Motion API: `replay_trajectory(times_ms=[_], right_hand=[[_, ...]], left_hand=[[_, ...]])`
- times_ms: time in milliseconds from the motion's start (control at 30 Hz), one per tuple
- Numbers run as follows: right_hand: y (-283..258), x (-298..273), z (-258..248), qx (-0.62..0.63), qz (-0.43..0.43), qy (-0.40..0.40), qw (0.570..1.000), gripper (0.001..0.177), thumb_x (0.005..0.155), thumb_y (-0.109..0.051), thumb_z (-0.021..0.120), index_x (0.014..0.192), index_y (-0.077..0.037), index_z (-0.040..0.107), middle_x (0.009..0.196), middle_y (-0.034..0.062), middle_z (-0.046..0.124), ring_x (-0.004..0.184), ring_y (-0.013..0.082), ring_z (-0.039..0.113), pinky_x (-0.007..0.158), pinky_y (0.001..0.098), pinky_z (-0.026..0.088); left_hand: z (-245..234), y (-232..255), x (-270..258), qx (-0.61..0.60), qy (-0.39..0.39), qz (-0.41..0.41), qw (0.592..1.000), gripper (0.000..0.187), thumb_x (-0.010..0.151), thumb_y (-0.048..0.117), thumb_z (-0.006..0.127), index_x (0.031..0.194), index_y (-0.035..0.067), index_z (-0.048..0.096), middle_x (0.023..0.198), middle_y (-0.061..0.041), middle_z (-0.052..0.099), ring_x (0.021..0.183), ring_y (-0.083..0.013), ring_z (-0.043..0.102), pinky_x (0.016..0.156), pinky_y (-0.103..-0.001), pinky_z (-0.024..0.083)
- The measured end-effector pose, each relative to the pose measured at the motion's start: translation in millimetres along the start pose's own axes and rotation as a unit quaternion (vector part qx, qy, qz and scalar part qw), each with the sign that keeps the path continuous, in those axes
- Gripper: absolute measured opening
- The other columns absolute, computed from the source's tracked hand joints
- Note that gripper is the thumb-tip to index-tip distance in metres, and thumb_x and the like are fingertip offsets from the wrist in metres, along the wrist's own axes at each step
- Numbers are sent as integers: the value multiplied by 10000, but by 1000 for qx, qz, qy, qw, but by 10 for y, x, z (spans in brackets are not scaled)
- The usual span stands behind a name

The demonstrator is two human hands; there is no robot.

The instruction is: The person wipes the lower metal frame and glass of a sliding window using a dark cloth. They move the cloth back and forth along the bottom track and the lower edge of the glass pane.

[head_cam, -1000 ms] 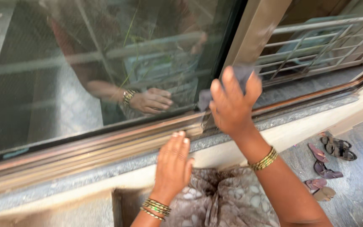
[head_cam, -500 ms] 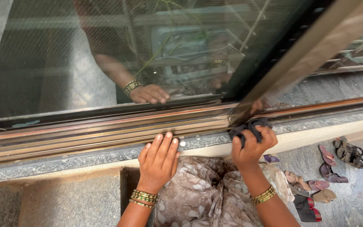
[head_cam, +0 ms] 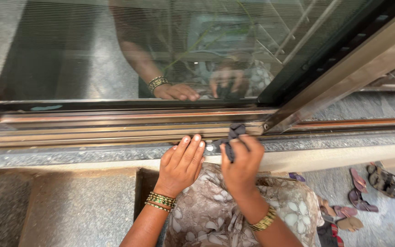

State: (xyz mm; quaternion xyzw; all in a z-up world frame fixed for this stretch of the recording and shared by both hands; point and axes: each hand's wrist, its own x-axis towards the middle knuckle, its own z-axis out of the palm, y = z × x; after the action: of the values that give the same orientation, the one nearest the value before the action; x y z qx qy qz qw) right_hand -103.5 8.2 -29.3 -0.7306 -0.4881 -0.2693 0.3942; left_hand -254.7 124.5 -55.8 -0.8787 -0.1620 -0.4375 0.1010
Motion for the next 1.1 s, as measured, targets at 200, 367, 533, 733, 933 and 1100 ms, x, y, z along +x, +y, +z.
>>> replay_trajectory(times_ms=[200, 367, 533, 733, 933, 1100], right_hand=[[582, 61, -334, 0, -8, 5, 1000, 518, 870, -51, 850, 1315, 27, 595, 1258, 193, 503, 1186, 333, 516, 1008, 428, 482], [809, 268, -456, 4, -205, -14, 979, 249, 851, 78, 799, 1068, -25, 731, 1049, 79, 617, 1088, 261, 581, 947, 403, 504], [589, 523, -331, 40, -338, -81, 937, 192, 803, -74, 828, 988, -84, 775, 1040, 17, 655, 1029, 226, 569, 874, 395, 443], [40, 672, -140, 57, -375, -163, 911, 244, 808, -122, 771, 1052, -102, 768, 1093, 15, 633, 1069, 239, 555, 920, 428, 442], [-350, 663, -66, 61, -337, -194, 919, 329, 779, -109, 742, 1106, -77, 745, 1181, 78, 589, 1109, 278, 526, 977, 468, 452], [-178, 625, -176, 45, -291, -185, 938, 258, 771, -57, 743, 1020, -120, 766, 1123, 43, 609, 1107, 260, 523, 965, 428, 425]], left_hand=[[-160, -222, -135, 2, -25, -54, 998, 461, 1030, 344, 639, 1405, 76, 626, 1546, -100, 528, 1454, -239, 436, 1128, -424, 365], [-235, -353, -230, -5, -16, -111, 994, 498, 1047, 358, 622, 1415, 23, 596, 1548, -141, 506, 1464, -305, 418, 1122, -465, 335], [-268, -444, -277, -10, -13, -107, 994, 479, 1041, 340, 607, 1419, 44, 596, 1530, -132, 533, 1459, -298, 425, 1109, -458, 329], [-261, -509, -335, -5, -14, -96, 995, 446, 1054, 349, 616, 1412, 84, 610, 1511, -99, 569, 1449, -265, 443, 1116, -428, 322], [-296, -490, -352, 20, -19, -94, 995, 456, 1047, 368, 618, 1415, 99, 613, 1515, -81, 562, 1440, -262, 449, 1117, -428, 321], [-335, -494, -317, 27, -28, -90, 995, 470, 1044, 369, 618, 1431, 102, 604, 1540, -80, 539, 1457, -263, 432, 1131, -429, 319]])
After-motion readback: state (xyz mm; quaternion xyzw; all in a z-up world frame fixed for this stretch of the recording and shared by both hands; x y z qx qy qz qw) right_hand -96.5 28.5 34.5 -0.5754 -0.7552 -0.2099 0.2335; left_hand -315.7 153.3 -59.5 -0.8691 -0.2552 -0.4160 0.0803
